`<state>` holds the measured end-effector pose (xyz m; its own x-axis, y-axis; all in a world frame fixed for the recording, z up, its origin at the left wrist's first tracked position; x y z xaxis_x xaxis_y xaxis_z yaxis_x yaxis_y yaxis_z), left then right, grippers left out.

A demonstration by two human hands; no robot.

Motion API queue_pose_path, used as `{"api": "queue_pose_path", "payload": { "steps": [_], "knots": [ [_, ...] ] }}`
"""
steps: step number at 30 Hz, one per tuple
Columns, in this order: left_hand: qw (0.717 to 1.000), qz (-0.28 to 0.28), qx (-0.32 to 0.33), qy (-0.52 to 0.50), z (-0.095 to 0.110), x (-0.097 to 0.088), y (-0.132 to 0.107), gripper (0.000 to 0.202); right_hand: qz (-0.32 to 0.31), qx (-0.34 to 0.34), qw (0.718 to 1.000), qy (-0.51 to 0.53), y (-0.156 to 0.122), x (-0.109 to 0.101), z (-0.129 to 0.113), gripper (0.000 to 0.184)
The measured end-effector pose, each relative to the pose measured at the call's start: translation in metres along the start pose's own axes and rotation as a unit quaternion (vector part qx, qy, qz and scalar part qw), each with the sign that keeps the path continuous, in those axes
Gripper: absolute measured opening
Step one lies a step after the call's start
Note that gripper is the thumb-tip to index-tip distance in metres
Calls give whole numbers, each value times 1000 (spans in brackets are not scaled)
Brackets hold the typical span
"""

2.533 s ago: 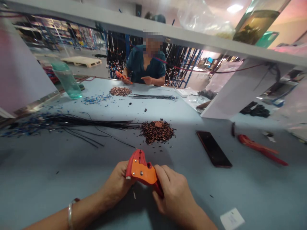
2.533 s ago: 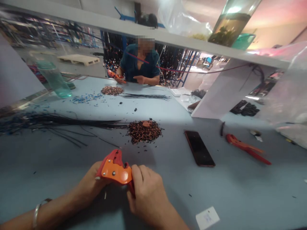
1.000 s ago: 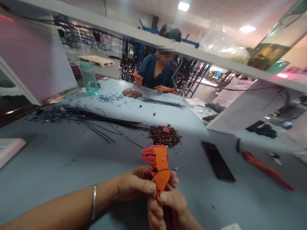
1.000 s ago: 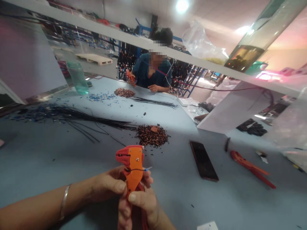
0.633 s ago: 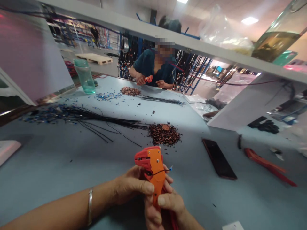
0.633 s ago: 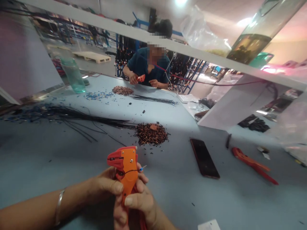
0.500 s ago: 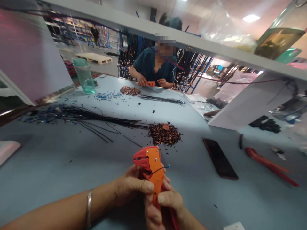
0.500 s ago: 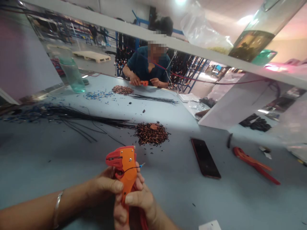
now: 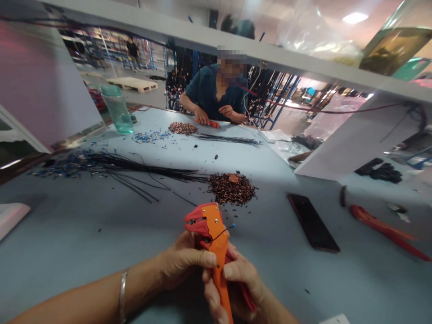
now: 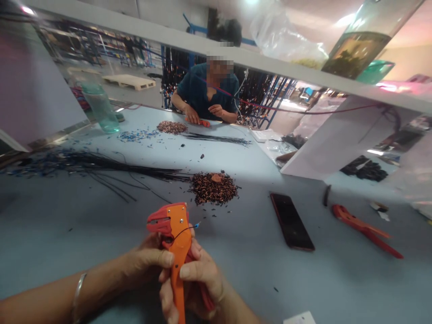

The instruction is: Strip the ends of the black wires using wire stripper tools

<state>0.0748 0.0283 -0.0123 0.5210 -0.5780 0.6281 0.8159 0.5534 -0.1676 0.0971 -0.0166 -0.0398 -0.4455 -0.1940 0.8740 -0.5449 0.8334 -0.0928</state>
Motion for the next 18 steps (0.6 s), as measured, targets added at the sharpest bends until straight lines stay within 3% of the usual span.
{"api": "queue_pose_path", "payload": {
  "steps": [5,10,15,18],
  "knots": [
    [999,-30,18,-34,2,3,-2,42,-22,-8,1000,0,1,-4,4,35],
    [998,-43,18,-53,-3,-1,-3,49,-2,-51,998,-44,3,-13,-4,33],
    [996,-40,11,-84,-6,-4,-3,48,-57,13,994,-96,2,3,-8,40],
    [995,-43,9,-92,-4,-1,-2,47,-70,9,992,-108,2,13,-13,42]
  ]
}}
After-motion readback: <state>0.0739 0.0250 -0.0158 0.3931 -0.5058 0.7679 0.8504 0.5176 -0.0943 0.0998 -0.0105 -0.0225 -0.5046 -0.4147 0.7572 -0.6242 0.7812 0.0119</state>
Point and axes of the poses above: each hand's wrist, its own y-axis towards the middle knuckle, its own x-axis out of the palm, z = x × y, the point moved 8 cm from there along y, towards the middle knuckle, and after that the axes turned 5 degrees about -x, right-handed, at the moved point
